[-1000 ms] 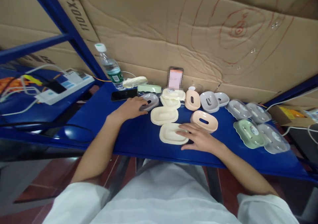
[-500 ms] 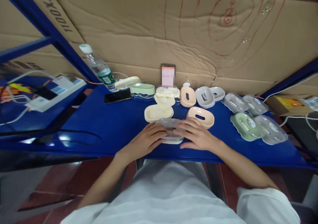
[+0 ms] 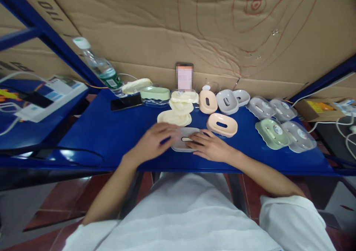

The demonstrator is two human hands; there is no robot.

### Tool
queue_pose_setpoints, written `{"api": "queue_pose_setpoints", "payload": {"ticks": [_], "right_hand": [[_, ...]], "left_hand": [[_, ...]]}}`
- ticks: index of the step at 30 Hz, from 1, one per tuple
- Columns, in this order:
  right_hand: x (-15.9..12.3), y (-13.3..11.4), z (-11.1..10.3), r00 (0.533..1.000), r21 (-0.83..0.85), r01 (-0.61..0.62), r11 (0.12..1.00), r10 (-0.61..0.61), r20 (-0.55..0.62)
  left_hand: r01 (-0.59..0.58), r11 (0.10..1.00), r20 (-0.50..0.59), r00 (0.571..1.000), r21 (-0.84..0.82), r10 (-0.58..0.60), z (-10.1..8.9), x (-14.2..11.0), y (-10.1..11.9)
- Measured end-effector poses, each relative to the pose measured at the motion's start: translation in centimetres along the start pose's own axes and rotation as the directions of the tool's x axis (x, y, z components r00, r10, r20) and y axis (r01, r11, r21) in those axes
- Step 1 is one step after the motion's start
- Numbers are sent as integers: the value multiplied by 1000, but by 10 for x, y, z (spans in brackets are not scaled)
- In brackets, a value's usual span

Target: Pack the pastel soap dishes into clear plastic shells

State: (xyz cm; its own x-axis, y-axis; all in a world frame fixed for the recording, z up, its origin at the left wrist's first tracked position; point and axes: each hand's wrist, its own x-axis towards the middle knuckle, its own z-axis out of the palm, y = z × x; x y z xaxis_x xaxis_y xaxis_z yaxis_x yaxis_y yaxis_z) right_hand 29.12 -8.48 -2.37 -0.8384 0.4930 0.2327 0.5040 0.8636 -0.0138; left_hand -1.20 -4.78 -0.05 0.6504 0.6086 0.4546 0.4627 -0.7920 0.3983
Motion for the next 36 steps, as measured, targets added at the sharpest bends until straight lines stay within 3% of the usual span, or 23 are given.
{"api": "queue_pose_setpoints", "payload": {"ticks": [2, 5, 9, 12, 16, 21, 24, 29, 32, 36], "right_hand": [[0, 1, -1, 1000, 2, 8, 1000, -8, -8], [0, 1, -2, 1000, -8, 7, 1000, -8, -4], [1, 0, -2, 1000, -1, 3, 1000, -3, 6], [1, 2, -2, 1000, 24, 13, 1000, -13, 0], [-4, 14, -12, 997, 27, -50, 998, 51, -63], [-21, 41, -37, 917, -11, -353, 936, 343, -201], [-30, 55, -43, 882, -6, -446, 895, 439, -172], [-34, 63, -35, 856, 29, -511, 859, 512, -70], [-33, 63, -31, 848, 58, -527, 848, 529, -30], [-34, 65, -32, 840, 60, -542, 838, 543, -7]], "left_hand": [[128, 982, -102, 988, 137, -115, -20, 18, -17], [307, 892, -141, 951, 333, -275, -37, 41, -57], [408, 824, -125, 912, 392, -392, -35, 53, -109], [406, 843, -122, 913, 352, -389, -27, 48, -125], [369, 855, -153, 930, 365, -336, -22, 38, -123], [342, 858, -183, 939, 384, -292, -20, 41, -115], [294, 891, -175, 953, 347, -246, -21, 46, -105], [82, 985, -56, 996, 154, -74, -18, 50, -70], [27, 975, -48, 999, 220, -17, -9, 50, -56], [-4, 961, 10, 1000, 278, 2, 4, 50, -59]]}}
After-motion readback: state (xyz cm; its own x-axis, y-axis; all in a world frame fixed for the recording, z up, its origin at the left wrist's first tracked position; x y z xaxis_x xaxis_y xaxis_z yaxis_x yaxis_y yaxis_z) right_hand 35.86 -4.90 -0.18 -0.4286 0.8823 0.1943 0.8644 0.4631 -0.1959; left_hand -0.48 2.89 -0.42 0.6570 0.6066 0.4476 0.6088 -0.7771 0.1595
